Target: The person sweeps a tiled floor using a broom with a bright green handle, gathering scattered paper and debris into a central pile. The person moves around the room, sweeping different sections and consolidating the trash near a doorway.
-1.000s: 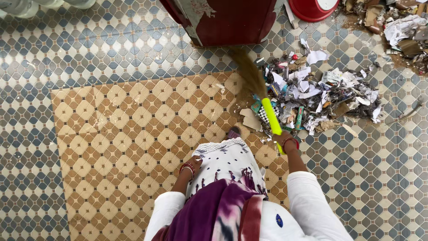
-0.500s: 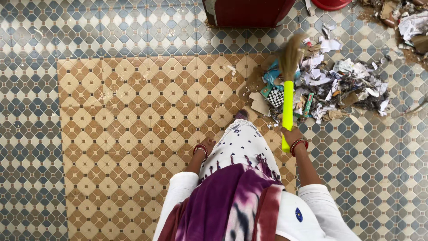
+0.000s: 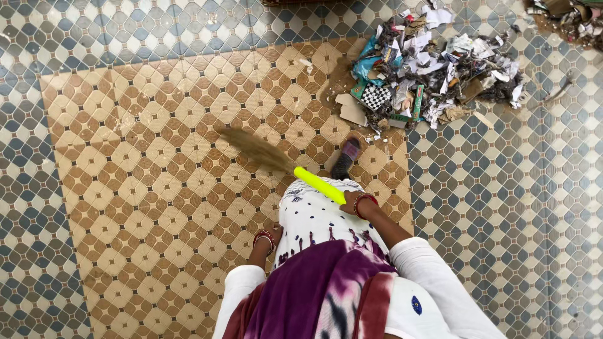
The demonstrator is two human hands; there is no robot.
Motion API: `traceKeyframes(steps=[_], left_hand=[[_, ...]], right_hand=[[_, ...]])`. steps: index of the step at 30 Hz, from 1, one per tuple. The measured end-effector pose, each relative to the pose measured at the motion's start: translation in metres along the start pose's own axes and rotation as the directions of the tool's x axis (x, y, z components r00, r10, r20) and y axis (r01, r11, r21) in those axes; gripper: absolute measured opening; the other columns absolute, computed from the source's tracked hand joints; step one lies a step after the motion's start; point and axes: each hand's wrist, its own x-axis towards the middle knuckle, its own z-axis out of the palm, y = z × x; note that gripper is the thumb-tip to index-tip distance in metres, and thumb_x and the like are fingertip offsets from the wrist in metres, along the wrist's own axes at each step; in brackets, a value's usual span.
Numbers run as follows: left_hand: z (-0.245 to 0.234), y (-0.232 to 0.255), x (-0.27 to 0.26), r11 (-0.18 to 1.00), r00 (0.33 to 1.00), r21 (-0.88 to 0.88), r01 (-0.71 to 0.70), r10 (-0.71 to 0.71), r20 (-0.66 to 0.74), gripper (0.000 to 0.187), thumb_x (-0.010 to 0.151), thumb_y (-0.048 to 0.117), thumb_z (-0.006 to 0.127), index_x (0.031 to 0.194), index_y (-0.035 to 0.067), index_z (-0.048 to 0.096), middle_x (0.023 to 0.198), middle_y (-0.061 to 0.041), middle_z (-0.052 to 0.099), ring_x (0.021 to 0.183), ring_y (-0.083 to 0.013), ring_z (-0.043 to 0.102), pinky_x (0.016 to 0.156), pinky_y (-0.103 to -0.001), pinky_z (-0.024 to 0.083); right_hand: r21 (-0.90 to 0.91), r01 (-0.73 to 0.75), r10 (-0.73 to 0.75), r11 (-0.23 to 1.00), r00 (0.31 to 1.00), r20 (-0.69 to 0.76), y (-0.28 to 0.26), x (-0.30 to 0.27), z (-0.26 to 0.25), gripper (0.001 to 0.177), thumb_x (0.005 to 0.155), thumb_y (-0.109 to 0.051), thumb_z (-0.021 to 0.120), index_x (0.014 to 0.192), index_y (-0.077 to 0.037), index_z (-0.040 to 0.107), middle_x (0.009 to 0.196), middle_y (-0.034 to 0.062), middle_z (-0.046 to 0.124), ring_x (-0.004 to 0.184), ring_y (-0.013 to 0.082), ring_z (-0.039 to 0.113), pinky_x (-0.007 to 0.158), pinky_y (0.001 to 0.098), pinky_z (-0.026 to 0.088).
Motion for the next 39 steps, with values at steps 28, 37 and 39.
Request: traceKeyframes(steps=[28, 37, 39], left_hand=[[0.265, 0.251, -0.001, 0.867, 0.911, 0.282, -0.412, 0.393, 0.123, 0.04, 0.1, 0.039, 0.058, 0.129, 0.012, 0.065, 0.122, -0.02, 0.072, 0.109, -0.0345, 0.07, 0.094, -0.043, 0.055], [0.295, 0.274, -0.015, 0.885, 0.941, 0.322, -0.336, 0.327, 0.082, 0.045, 0.096, 0.039, 0.062, 0.134, 0.015, 0.059, 0.121, -0.018, 0.072, 0.107, -0.0314, 0.072, 0.095, -0.041, 0.055], [0.294, 0.272, -0.018, 0.872, 0.93, 0.338, -0.355, 0.365, 0.036, 0.044, 0.097, 0.039, 0.063, 0.132, 0.013, 0.062, 0.122, -0.018, 0.072, 0.109, -0.03, 0.071, 0.096, -0.04, 0.054]], right_hand=[[0.32, -0.173, 0.225, 0.931, 0.965, -0.132, 0.338, -0.201, 0.141, 0.049, 0.092, -0.037, 0.064, 0.131, -0.008, 0.059, 0.119, 0.0229, 0.072, 0.108, 0.0388, 0.071, 0.093, 0.0475, 0.056], [0.367, -0.366, 0.434, 0.855, 0.893, -0.122, 0.482, -0.219, 0.1, 0.051, 0.089, -0.038, 0.069, 0.131, -0.01, 0.062, 0.119, 0.0208, 0.072, 0.11, 0.0379, 0.071, 0.096, 0.048, 0.056], [0.359, -0.39, 0.474, 0.848, 0.862, -0.183, 0.5, -0.202, 0.076, 0.05, 0.091, -0.038, 0.067, 0.131, -0.009, 0.062, 0.118, 0.0226, 0.072, 0.109, 0.0393, 0.071, 0.096, 0.0488, 0.056]])
